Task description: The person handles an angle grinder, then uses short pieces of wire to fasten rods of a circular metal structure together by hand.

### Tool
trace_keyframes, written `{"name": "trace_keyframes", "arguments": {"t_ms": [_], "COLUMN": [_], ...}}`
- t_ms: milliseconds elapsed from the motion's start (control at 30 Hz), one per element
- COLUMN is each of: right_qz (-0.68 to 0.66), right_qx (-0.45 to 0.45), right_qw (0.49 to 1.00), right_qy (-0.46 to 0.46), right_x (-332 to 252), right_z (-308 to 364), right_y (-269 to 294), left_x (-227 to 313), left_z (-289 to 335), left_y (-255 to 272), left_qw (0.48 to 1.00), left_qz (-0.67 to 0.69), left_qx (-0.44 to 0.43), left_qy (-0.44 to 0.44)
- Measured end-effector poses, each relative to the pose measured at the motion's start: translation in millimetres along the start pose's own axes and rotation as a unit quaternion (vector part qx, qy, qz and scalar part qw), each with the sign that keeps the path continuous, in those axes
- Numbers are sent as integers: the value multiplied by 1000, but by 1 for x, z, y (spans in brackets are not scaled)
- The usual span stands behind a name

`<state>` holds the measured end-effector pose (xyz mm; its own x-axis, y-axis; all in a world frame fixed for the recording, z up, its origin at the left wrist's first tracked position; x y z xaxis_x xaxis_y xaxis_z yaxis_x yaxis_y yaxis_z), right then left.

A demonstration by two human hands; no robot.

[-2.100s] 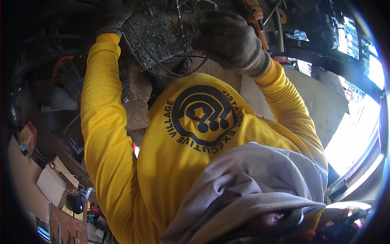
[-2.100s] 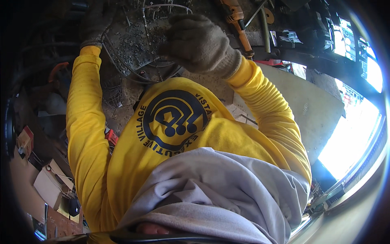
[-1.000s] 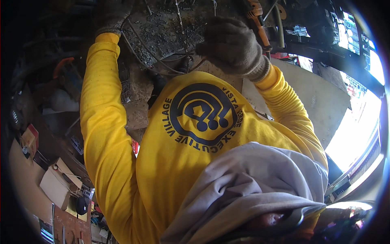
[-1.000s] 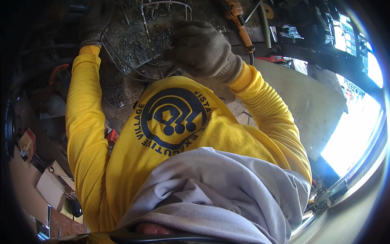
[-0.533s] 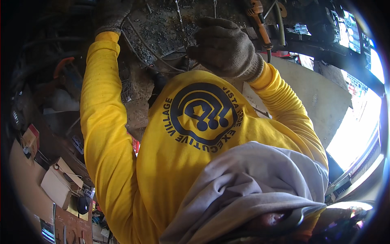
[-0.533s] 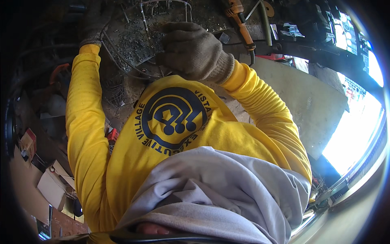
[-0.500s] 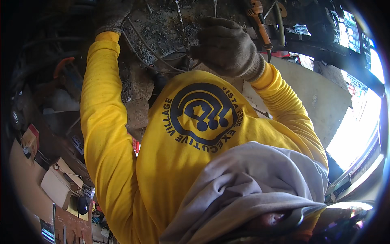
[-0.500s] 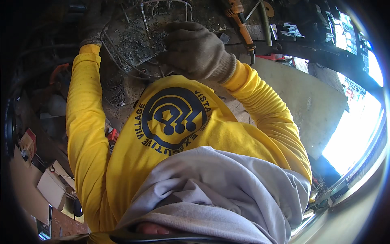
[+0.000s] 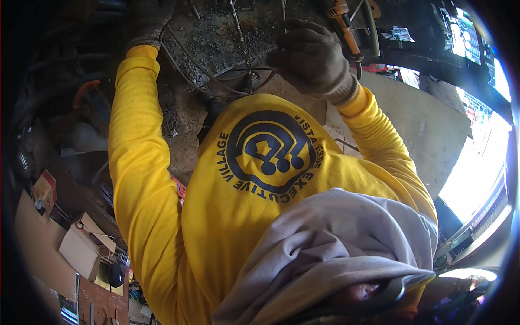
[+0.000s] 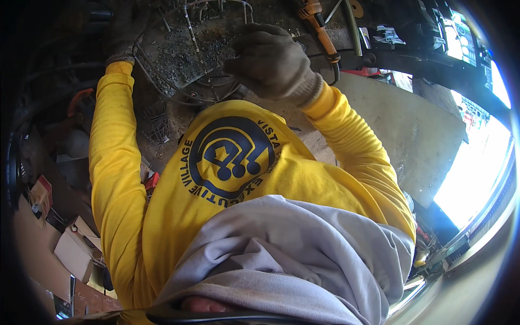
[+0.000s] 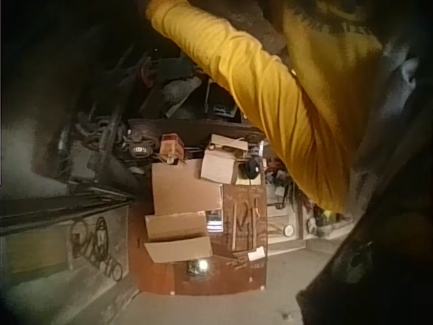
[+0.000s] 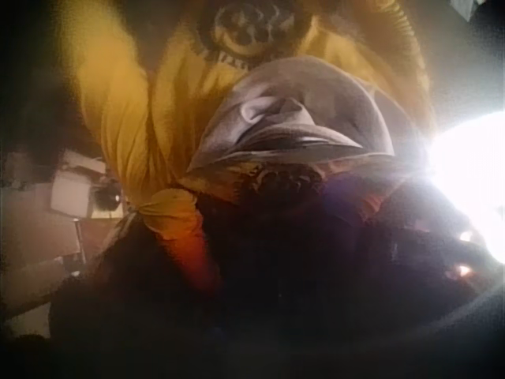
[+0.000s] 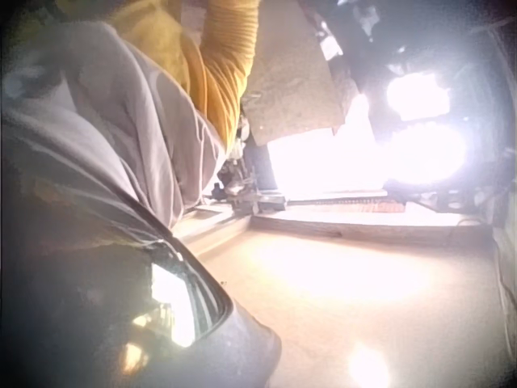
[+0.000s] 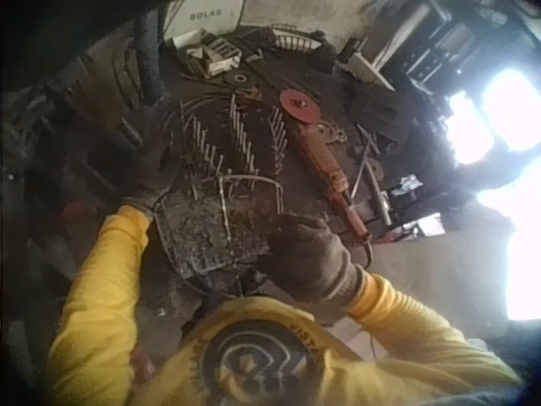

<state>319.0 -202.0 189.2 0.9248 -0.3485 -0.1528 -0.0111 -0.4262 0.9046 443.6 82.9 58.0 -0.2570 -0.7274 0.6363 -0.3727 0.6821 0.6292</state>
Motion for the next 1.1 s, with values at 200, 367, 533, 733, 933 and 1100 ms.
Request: {"name": "trace_keyframes", "arguments": {"t_ms": [200, 367, 533, 733, 933, 1100], "right_qz": [-127, -257, -338, -385, -389, -396], "right_qx": [28, 107, 223, 258, 316, 295], "right_qw": [974, 840, 706, 603, 579, 581], "right_qy": [-183, -466, -581, -649, -643, -647], "right_x": [-19, -60, -88, -104, -113, -113], "right_z": [33, 48, 54, 48, 60, 55], "right_y": [-5, -39, -66, -76, -90, -86], "left_x": [-23, -73, -42, -45, -19, -26], "left_z": [-1, -11, -11, -17, -11, -28], "left_y": [-16, -43, -25, -25, -12, -6], "left_qw": [994, 997, 994, 989, 990, 985], "left_qz": [17, 9, 47, 15, 58, -18], "left_qx": [-55, -53, -101, -146, -80, -169], "left_qy": [94, 63, -17, -26, -98, -42]}}
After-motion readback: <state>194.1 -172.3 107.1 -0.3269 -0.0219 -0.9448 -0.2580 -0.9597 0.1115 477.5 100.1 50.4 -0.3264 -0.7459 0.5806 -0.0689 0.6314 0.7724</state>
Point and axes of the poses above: each hand's wrist, its own z-axis away from the middle knuckle, its own y-axis out of the back of the hand, x = y × z, the point moved 3 cm from there along -z, towards the middle knuckle
